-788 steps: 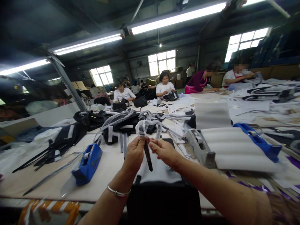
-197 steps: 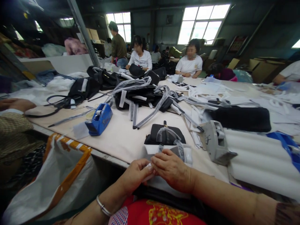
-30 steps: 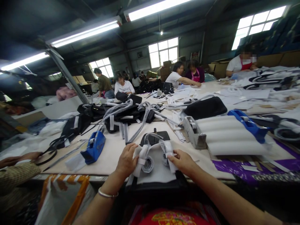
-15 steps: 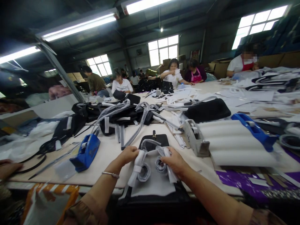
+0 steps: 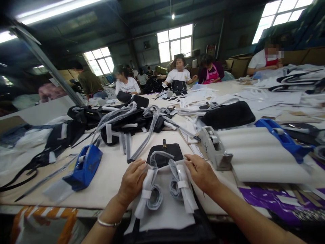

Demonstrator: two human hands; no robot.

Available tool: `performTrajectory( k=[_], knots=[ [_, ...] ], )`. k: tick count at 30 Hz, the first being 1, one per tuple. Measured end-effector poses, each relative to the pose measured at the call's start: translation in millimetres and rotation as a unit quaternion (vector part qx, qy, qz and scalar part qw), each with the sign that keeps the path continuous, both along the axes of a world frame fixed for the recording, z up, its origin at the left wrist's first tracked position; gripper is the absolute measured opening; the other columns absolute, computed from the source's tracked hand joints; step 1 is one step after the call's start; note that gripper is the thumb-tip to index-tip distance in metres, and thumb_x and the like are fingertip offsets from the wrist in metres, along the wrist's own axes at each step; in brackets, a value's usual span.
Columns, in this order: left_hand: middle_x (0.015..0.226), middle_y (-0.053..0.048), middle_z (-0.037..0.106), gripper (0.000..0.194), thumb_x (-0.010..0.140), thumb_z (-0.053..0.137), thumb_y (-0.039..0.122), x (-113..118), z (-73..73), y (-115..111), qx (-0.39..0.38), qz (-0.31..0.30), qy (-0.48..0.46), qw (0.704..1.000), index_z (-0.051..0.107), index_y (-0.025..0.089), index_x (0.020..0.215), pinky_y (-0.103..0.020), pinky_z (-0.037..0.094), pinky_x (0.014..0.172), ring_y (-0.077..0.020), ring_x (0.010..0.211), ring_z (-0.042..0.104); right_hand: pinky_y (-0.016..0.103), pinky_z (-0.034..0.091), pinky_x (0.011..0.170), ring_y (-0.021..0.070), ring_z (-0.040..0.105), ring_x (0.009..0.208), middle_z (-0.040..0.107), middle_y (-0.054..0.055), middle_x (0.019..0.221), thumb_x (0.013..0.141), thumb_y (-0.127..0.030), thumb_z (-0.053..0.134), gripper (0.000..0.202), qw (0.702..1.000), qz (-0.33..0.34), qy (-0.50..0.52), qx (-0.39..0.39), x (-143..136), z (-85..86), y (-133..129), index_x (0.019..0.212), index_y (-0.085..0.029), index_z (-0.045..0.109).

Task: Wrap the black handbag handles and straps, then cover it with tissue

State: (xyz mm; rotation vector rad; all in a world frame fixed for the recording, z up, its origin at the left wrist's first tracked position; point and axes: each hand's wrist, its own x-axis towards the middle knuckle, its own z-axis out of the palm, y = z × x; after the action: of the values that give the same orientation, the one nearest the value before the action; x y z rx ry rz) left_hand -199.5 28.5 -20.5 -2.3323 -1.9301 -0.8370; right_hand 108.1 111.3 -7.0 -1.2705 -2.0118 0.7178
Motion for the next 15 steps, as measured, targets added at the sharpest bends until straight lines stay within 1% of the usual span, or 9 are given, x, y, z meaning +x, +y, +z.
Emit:
performTrajectory(
  k=[1,2,4,6,8,10,11,13,15],
  knots=[
    [0.136,-0.011,0.058,0.037,0.095,0.043,0.024,-0.9,-2.9,-0.3,-0.021,-0.026,0.005,0.999,0.061,0.019,0.128,-0.045,0.033,0.116,-0.0244,0.137,0.041,0.044,0.047,0.101,0.0257,0.062,0.109,0.069,0.012,0.116,0.094,-0.035,0.047,0.036,1.000,0.015,-0.001,0.024,-1.9,-3.7,3.5,0.117,-0.018,0.068],
    [0.140,-0.011,0.056,0.041,0.095,0.042,0.023,-1.1,-5.4,0.6,-0.060,-0.044,0.011,0.997,0.058,0.019,0.132,-0.047,0.033,0.116,-0.0251,0.139,0.039,0.043,0.047,0.100,0.0249,0.062,0.107,0.069,0.012,0.114,0.092,-0.032,0.049,0.033,0.999,0.034,-0.005,0.041,-4.7,-9.0,5.8,0.113,-0.018,0.070],
    [0.149,-0.010,0.048,0.048,0.094,0.044,0.022,0.4,-9.0,4.5,-0.159,-0.053,0.027,0.985,0.049,0.019,0.141,-0.052,0.032,0.115,-0.0285,0.143,0.034,0.042,0.048,0.099,0.0241,0.062,0.105,0.068,0.010,0.111,0.091,-0.027,0.049,0.030,0.997,0.066,-0.015,0.047,-10.9,-23.4,6.8,0.108,-0.020,0.073],
    [0.153,-0.010,0.041,0.057,0.090,0.051,0.024,2.8,-9.9,9.5,-0.240,-0.049,0.041,0.969,0.042,0.020,0.146,-0.056,0.032,0.114,-0.0324,0.144,0.030,0.041,0.048,0.099,0.0242,0.060,0.107,0.067,0.010,0.112,0.091,-0.026,0.049,0.030,0.997,0.071,-0.022,0.037,-14.6,-39.5,5.0,0.106,-0.021,0.075],
    [0.155,-0.010,0.038,0.063,0.087,0.057,0.026,3.8,-8.5,14.0,-0.272,-0.053,0.043,0.960,0.041,0.021,0.147,-0.056,0.030,0.115,-0.0336,0.145,0.029,0.042,0.048,0.099,0.0244,0.058,0.110,0.065,0.010,0.117,0.092,-0.027,0.048,0.032,0.997,0.064,-0.024,0.028,-14.0,-52.3,4.0,0.109,-0.022,0.074],
    [0.152,-0.010,0.042,0.059,0.086,0.058,0.025,2.8,-5.5,16.2,-0.265,-0.062,0.030,0.962,0.046,0.023,0.144,-0.053,0.030,0.116,-0.0309,0.143,0.034,0.043,0.046,0.103,0.0244,0.057,0.114,0.063,0.011,0.122,0.093,-0.029,0.047,0.034,0.997,0.065,-0.016,0.023,-9.5,-57.5,4.8,0.113,-0.021,0.073],
    [0.151,-0.010,0.045,0.055,0.088,0.056,0.024,2.0,-3.3,15.4,-0.248,-0.061,0.019,0.967,0.048,0.023,0.142,-0.051,0.030,0.117,-0.0289,0.141,0.037,0.044,0.045,0.105,0.0245,0.057,0.116,0.062,0.011,0.124,0.094,-0.030,0.047,0.035,0.998,0.065,-0.010,0.021,-6.3,-56.3,5.2,0.116,-0.021,0.072],
    [0.149,-0.011,0.047,0.048,0.091,0.049,0.021,1.8,3.3,8.3,-0.184,-0.037,-0.006,0.982,0.051,0.020,0.139,-0.048,0.032,0.117,-0.0260,0.139,0.040,0.047,0.042,0.109,0.0252,0.057,0.120,0.063,0.012,0.126,0.094,-0.032,0.046,0.036,0.999,0.047,0.006,0.027,0.9,-45.8,2.7,0.119,-0.020,0.070],
    [0.148,-0.013,0.048,0.044,0.094,0.044,0.020,5.8,13.9,-6.7,-0.088,-0.003,-0.032,0.996,0.053,0.016,0.137,-0.047,0.033,0.117,-0.0255,0.140,0.040,0.050,0.039,0.112,0.0264,0.055,0.124,0.063,0.011,0.130,0.095,-0.035,0.046,0.037,0.999,0.020,0.020,0.042,7.6,-26.8,-6.9,0.123,-0.021,0.068]
  ],
)
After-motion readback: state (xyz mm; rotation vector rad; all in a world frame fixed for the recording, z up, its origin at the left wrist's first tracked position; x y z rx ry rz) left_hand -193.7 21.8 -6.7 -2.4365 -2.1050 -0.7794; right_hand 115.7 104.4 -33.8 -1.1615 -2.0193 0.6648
